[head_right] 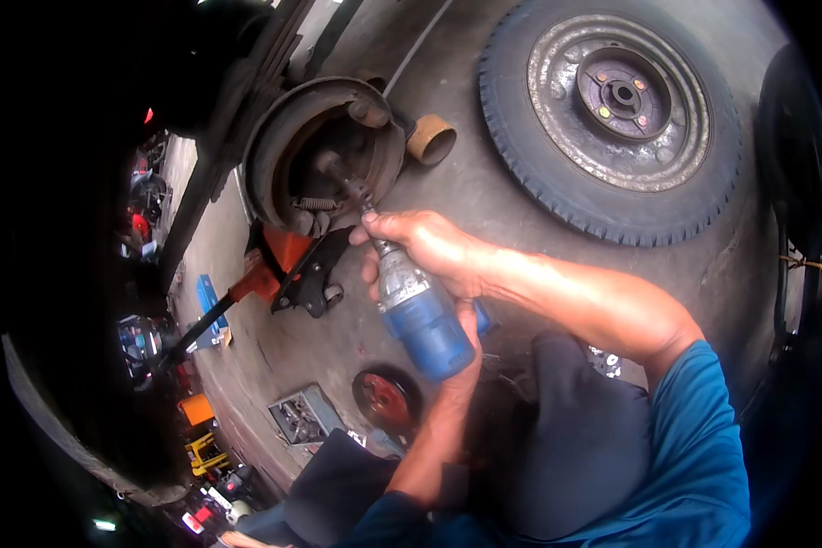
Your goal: The person removes a wheel from the axle of a vehicle by hand, separates the brake drum, and disassembles components of the axle and brake assembly using hand tools and an impact wrench.
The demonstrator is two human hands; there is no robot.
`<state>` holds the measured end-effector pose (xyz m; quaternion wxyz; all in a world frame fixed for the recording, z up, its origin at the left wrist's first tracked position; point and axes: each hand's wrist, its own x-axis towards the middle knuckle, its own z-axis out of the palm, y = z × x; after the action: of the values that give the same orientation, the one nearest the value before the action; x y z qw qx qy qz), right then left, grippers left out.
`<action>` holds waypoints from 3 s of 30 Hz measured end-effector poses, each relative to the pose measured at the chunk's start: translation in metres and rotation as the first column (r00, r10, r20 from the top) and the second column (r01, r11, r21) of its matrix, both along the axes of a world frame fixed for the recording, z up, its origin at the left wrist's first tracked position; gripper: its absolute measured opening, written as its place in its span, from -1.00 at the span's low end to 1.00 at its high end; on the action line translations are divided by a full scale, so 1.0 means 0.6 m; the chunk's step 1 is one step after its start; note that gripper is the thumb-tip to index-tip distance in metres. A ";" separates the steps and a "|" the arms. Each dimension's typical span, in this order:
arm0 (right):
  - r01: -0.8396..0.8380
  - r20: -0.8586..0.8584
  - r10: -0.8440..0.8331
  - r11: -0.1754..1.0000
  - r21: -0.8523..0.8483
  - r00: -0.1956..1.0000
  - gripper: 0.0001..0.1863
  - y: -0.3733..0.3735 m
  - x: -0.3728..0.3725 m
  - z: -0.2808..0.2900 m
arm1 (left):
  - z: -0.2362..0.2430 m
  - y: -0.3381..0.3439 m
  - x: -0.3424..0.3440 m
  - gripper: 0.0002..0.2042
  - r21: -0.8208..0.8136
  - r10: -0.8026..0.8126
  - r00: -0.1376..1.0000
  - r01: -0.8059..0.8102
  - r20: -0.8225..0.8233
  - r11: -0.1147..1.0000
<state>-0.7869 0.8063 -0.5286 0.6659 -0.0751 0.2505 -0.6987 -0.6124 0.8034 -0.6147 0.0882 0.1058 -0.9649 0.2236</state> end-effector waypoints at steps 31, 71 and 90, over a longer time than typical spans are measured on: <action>0.032 0.111 -0.046 0.992 0.123 0.993 -0.56 0.000 0.024 0.037 | 0.023 0.037 0.025 -0.66 0.855 0.482 0.813 0.039 -0.328 0.517; -0.058 -0.749 0.106 0.994 0.091 0.654 -0.20 0.034 -0.071 0.006 | -0.068 0.049 -0.142 -0.82 0.099 0.343 0.933 -0.333 -0.108 0.938; -0.009 -0.252 -0.046 0.977 -0.211 0.967 -0.51 0.015 -0.063 -0.025 | 0.099 0.024 -0.141 -0.57 0.971 0.728 0.643 0.161 -0.238 0.176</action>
<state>-0.8245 0.8154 -0.5434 0.6097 -0.2321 0.2595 -0.7121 -0.6970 0.8176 -0.5552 0.3016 0.4097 -0.7311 -0.4546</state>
